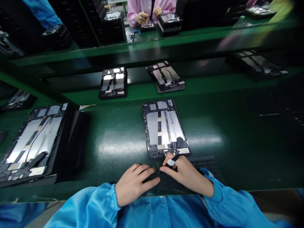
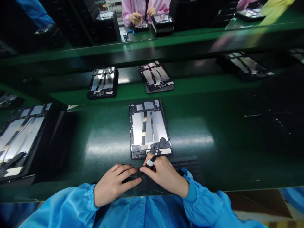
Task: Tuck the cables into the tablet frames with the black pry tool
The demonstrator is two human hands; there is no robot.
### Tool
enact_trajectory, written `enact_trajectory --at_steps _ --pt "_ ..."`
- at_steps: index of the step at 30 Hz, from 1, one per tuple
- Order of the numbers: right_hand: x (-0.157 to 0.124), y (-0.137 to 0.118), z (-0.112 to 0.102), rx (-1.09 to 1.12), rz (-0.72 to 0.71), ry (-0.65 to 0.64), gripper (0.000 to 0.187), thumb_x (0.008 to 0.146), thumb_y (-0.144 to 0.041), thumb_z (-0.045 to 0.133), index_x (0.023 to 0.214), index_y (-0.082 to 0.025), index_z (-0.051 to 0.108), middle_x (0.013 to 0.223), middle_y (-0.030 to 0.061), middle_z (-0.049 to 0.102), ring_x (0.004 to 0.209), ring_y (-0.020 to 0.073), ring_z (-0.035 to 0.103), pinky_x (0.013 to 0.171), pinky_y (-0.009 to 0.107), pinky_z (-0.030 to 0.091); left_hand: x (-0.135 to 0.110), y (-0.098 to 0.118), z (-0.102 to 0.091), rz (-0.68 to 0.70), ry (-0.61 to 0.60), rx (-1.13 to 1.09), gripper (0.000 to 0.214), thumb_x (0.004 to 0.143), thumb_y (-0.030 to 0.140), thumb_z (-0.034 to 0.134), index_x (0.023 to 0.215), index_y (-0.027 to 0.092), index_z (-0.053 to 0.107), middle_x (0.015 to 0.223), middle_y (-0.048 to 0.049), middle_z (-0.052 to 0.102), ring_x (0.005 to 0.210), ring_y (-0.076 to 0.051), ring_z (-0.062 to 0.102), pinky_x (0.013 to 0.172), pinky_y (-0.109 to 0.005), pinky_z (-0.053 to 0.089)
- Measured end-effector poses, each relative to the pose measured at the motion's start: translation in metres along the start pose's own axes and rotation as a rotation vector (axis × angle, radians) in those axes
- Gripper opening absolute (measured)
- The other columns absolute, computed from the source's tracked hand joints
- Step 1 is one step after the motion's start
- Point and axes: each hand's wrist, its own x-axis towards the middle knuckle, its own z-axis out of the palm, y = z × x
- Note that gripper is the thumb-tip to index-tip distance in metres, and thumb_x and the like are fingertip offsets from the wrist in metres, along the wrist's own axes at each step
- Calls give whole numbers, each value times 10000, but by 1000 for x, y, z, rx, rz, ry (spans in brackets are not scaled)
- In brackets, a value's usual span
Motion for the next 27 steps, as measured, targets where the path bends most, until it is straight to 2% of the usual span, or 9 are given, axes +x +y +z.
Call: enact_trajectory --at_steps 5,8,12,14,17,27 --pt "-3 6 -10 339 55 54 190 922 -332 577 786 -201 595 740 13 652 645 168 660 580 277 540 1 1 -1 -9 23 -9 295 1002 186 441 1229 249 618 1254 -68 616 1097 -223 529 822 -332 419" --pt "10 3 -29 369 54 145 217 902 -380 596 792 -193 594 754 21 655 658 168 669 593 278 559 7 -4 -4 -23 91 -35 271 992 170 463 1205 214 624 1191 -76 640 1034 -201 559 794 -313 437" --pt "44 -7 -45 394 161 -3 214 845 -380 647 793 -200 543 643 -10 646 627 186 708 514 254 550 19 -21 -8 -91 225 23 203 957 162 554 1145 177 629 1067 -64 678 959 -177 585 774 -295 444" --pt "58 -11 -45 391 198 -70 206 830 -358 657 790 -205 524 581 -27 634 599 191 716 474 239 537 22 -29 -7 -90 247 58 187 956 166 560 1131 177 624 1051 -60 685 954 -173 594 768 -292 446" --pt "68 -12 -40 369 207 -96 177 832 -323 645 780 -211 518 546 -35 638 568 186 714 444 232 529 23 -35 -2 -83 256 77 189 963 167 543 1136 179 618 1058 -62 689 958 -170 599 769 -289 455" --pt "67 -13 -36 330 229 -88 138 829 -298 619 774 -203 537 577 -11 665 585 192 729 491 247 564 21 -34 1 -91 276 49 183 967 172 541 1131 175 624 1060 -58 700 943 -172 609 746 -287 461"
